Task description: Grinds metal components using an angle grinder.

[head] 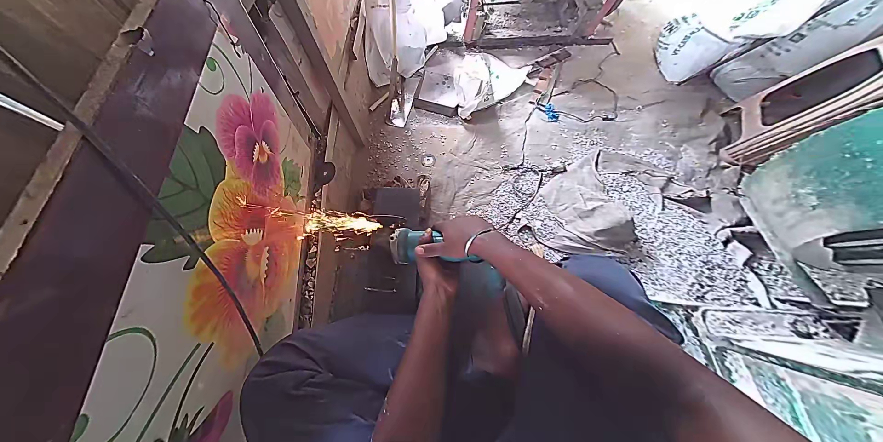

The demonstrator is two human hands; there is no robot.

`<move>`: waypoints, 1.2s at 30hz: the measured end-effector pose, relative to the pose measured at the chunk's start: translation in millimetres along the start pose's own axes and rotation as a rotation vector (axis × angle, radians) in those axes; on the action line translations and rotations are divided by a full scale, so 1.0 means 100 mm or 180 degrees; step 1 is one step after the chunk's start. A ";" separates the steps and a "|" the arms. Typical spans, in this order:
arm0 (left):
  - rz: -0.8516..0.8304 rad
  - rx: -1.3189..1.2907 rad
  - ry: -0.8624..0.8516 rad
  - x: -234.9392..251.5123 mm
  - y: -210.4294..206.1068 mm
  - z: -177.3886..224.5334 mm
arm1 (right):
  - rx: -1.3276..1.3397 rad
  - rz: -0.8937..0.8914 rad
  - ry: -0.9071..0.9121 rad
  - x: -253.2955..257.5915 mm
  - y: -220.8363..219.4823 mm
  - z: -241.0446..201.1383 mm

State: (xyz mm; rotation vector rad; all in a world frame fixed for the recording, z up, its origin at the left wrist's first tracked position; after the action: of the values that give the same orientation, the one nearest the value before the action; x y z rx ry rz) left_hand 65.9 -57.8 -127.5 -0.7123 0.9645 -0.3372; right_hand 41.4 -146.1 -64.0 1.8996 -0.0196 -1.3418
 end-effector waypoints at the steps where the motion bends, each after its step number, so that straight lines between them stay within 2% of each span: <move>1: -0.0017 0.0017 0.0002 0.00 0.00 0.01 | -0.0030 0.0028 0.0004 0.01 0.00 0.00; 7: -0.0154 0.0038 -0.0011 0.03 0.03 -0.02 | 0.0007 0.0008 0.0010 0.01 0.00 0.00; 17: 0.0001 0.0075 0.0017 -0.02 -0.02 0.00 | 0.0006 -0.0012 -0.0026 0.01 0.00 0.00; 36: -0.0050 0.0031 -0.0012 0.01 0.02 -0.02 | 0.0019 -0.0027 -0.0014 -0.01 0.00 0.00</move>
State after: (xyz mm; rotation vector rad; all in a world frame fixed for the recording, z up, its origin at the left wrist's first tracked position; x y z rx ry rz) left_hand 64.7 -57.5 -130.4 -0.7117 0.9536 -0.3539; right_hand 41.1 -146.0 -63.5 1.9037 -0.0178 -1.3528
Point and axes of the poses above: each hand's wrist, its own x-axis towards the middle knuckle, its own y-axis out of the back of the hand, z = x × y, the point moved 5 cm from there along x, towards the middle knuckle, and after that the axes turned 7 degrees about -y, right-handed, at the moved point
